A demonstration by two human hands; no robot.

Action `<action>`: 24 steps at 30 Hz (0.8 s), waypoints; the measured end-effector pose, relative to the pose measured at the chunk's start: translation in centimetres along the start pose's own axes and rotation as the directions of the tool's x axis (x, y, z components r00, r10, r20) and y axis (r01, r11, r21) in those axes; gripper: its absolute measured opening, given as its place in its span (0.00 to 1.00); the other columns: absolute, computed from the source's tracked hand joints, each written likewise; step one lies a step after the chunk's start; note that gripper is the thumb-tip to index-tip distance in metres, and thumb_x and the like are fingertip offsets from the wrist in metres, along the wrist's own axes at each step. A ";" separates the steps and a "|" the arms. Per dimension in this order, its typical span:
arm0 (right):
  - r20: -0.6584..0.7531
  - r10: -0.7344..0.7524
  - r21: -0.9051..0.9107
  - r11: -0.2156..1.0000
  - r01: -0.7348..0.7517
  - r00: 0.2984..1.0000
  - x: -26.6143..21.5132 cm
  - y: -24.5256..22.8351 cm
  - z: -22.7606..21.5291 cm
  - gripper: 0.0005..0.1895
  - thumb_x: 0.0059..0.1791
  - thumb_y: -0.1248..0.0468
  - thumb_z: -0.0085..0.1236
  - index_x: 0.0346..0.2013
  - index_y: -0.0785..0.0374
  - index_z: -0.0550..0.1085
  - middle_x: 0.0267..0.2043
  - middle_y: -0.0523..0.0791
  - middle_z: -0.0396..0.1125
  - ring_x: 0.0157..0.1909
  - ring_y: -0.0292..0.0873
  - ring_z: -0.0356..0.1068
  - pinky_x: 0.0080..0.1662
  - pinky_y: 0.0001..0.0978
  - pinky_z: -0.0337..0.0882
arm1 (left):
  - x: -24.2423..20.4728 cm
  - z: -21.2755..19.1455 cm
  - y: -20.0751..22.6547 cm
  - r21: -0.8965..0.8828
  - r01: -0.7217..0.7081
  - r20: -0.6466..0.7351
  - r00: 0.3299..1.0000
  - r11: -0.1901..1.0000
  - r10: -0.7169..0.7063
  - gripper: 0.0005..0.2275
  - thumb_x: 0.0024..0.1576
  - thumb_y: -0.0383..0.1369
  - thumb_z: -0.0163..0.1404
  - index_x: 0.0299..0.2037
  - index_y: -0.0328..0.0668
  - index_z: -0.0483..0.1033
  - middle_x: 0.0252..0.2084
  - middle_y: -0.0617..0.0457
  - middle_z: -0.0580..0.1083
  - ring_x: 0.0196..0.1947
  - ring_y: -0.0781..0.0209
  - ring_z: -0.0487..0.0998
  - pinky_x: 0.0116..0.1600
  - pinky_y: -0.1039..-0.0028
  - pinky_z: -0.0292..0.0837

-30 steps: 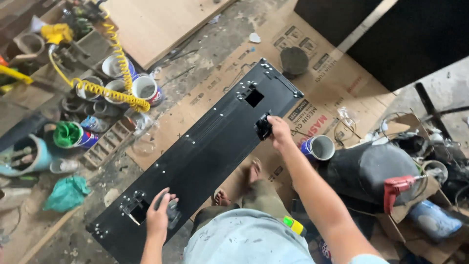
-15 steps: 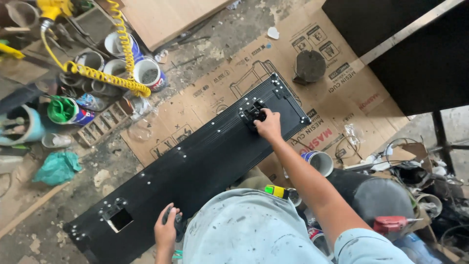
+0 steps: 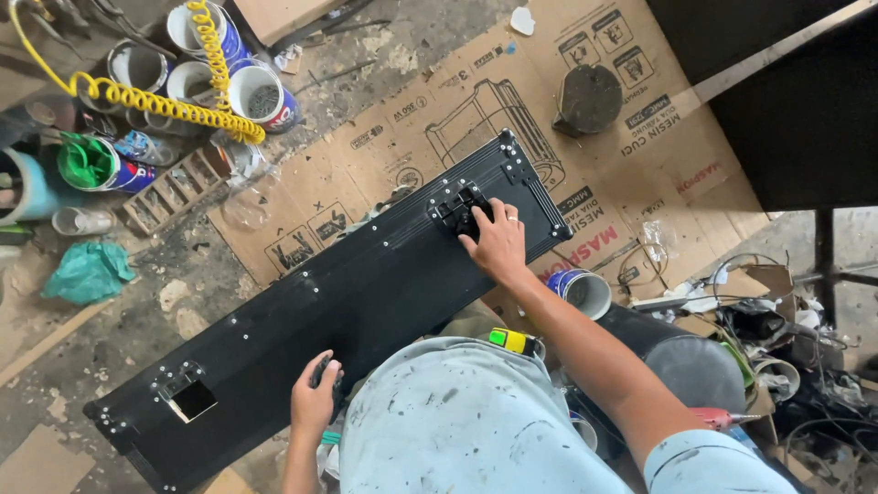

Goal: The person positions a black metal case on a cardboard sheet and uses a red power drill to create holes around the case's latches. The person holds the case steady with one hand while operating the drill with the other.

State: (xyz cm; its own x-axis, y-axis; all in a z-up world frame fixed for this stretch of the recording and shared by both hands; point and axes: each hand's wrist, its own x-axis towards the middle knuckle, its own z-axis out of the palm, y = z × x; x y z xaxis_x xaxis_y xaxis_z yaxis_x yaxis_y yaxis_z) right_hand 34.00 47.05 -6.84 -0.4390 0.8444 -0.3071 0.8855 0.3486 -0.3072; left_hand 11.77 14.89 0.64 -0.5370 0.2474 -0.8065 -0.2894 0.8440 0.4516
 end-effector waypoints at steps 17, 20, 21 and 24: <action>0.069 0.023 0.307 0.951 -0.043 0.997 1.9 4.8 -2.1 0.17 0.51 0.60 0.56 0.52 0.63 0.78 0.52 0.50 0.74 0.52 0.52 0.73 0.57 0.45 0.71 | 0.9 1.2 1.9 0.292 -0.029 -0.030 0.999 0.956 0.039 0.20 0.58 0.45 0.47 0.59 0.55 0.78 0.63 0.57 0.76 0.64 0.57 0.73 0.66 0.65 0.66; -0.187 0.113 0.084 0.992 -0.098 0.976 3.0 3.1 -3.0 0.42 0.45 0.44 0.68 0.69 0.53 0.62 0.69 0.58 0.49 0.70 0.61 0.48 0.63 0.61 0.58 | 1.0 1.5 2.3 0.292 0.000 -0.022 1.000 0.956 0.006 0.21 0.59 0.45 0.47 0.61 0.55 0.77 0.64 0.56 0.75 0.64 0.56 0.73 0.65 0.64 0.67; -0.114 0.174 0.050 0.984 -0.169 0.978 3.6 2.4 -3.3 0.50 0.42 0.38 0.68 0.71 0.48 0.56 0.74 0.56 0.40 0.75 0.61 0.38 0.68 0.61 0.47 | 1.0 1.6 2.3 0.316 0.003 -0.006 1.000 0.949 -0.001 0.21 0.59 0.45 0.47 0.61 0.55 0.77 0.63 0.56 0.76 0.63 0.56 0.74 0.64 0.64 0.68; -0.007 0.294 0.040 0.955 -0.294 0.956 4.6 2.1 -3.4 0.61 0.39 0.31 0.68 0.75 0.45 0.45 0.79 0.55 0.29 0.79 0.62 0.29 0.72 0.61 0.36 | 0.4 1.7 3.1 0.342 0.031 0.023 0.999 0.939 -0.041 0.21 0.60 0.46 0.46 0.63 0.55 0.75 0.62 0.54 0.76 0.63 0.54 0.74 0.63 0.61 0.69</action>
State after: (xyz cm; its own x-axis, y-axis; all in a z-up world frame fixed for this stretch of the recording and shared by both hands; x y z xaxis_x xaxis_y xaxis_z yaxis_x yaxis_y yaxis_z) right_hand 34.36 53.10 -5.81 -0.1579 0.9123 -0.3778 0.9685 0.0684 -0.2396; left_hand 12.00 18.45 1.11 -0.5067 0.2232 -0.8327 -0.0177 0.9630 0.2689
